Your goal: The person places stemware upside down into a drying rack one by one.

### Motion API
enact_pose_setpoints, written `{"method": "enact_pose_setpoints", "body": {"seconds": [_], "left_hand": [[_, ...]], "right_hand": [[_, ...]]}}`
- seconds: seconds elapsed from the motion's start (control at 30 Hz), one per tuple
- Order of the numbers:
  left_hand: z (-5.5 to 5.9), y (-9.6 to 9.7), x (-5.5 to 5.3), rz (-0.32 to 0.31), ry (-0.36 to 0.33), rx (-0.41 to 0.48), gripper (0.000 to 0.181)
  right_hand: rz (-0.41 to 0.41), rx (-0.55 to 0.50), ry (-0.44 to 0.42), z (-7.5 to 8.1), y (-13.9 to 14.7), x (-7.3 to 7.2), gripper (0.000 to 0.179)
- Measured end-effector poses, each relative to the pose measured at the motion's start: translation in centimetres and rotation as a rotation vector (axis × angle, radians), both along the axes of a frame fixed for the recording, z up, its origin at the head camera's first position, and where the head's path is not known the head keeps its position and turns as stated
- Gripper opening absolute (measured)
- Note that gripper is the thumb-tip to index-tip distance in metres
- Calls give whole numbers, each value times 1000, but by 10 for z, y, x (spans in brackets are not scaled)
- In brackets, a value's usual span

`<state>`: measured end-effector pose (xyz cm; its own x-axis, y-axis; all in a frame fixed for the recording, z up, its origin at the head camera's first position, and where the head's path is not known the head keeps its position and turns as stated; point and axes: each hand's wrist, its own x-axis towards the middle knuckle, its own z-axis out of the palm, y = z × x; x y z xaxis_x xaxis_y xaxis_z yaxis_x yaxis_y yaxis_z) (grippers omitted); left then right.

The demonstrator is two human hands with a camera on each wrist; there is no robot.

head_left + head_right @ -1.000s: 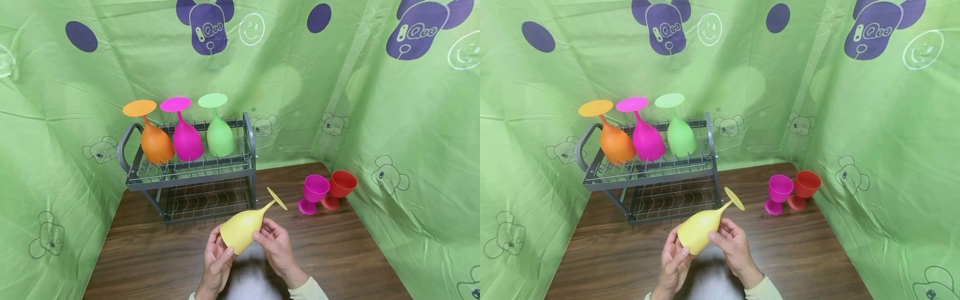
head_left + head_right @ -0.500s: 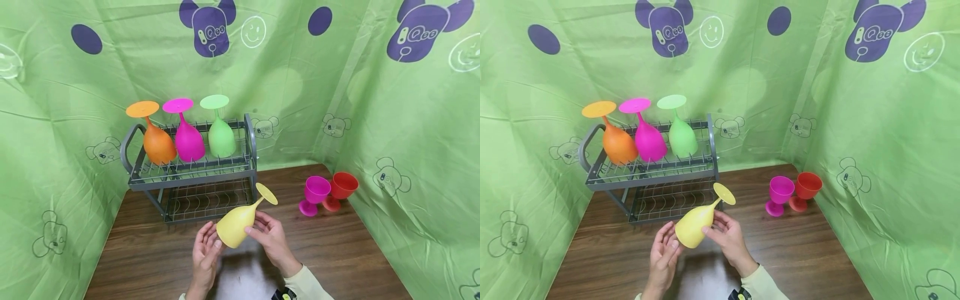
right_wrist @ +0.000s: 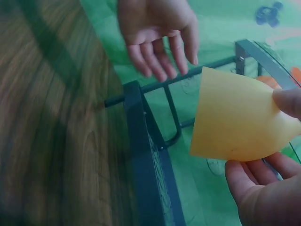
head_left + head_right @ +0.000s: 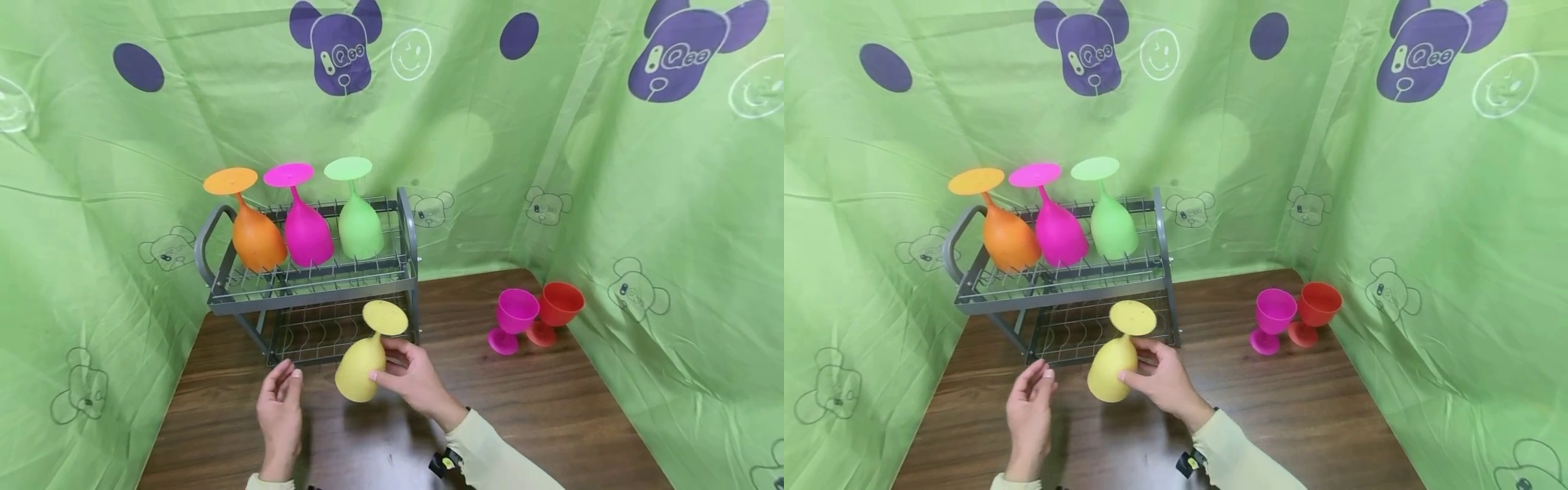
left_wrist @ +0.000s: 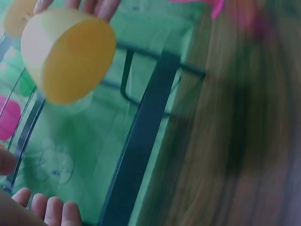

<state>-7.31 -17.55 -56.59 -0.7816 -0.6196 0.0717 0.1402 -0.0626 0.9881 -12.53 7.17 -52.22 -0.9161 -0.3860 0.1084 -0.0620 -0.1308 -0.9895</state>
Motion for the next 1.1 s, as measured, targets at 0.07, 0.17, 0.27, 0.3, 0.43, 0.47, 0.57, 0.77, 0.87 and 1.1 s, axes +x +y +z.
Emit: {"method": "enact_pose_setpoints", "body": {"seconds": [0.07, 0.17, 0.27, 0.3, 0.43, 0.47, 0.57, 0.77, 0.87, 1.1], "left_hand": [[1, -14, -5, 36, 18, -31, 39], [7, -32, -12, 75, 27, -41, 38], [16, -44, -18, 110, 16, -57, 38], [18, -48, -21, 120, 11, -66, 38], [22, -63, -33, 151, 23, -129, 39], [22, -66, -36, 162, 23, -146, 39], [21, -78, -45, 194, 31, -167, 39], [15, -97, -59, 203, 20, -168, 40], [13, -104, -66, 177, 11, -164, 41], [9, -107, -80, 170, 5, -159, 36]], "right_hand": [[18, 43, 25, 4, -12, -5, 64], [42, 102, 69, 8, -30, -13, 61], [41, 155, 116, 8, -46, -21, 58], [40, 173, 131, 8, -50, -23, 58], [33, 242, 187, 6, -65, -32, 55], [33, 258, 199, 6, -68, -34, 55], [35, 310, 234, 6, -77, -39, 55], [45, 382, 288, 4, -92, -49, 56], [42, 408, 330, 3, -97, -56, 56], [32, 480, 425, -6, -107, -68, 58]]}}
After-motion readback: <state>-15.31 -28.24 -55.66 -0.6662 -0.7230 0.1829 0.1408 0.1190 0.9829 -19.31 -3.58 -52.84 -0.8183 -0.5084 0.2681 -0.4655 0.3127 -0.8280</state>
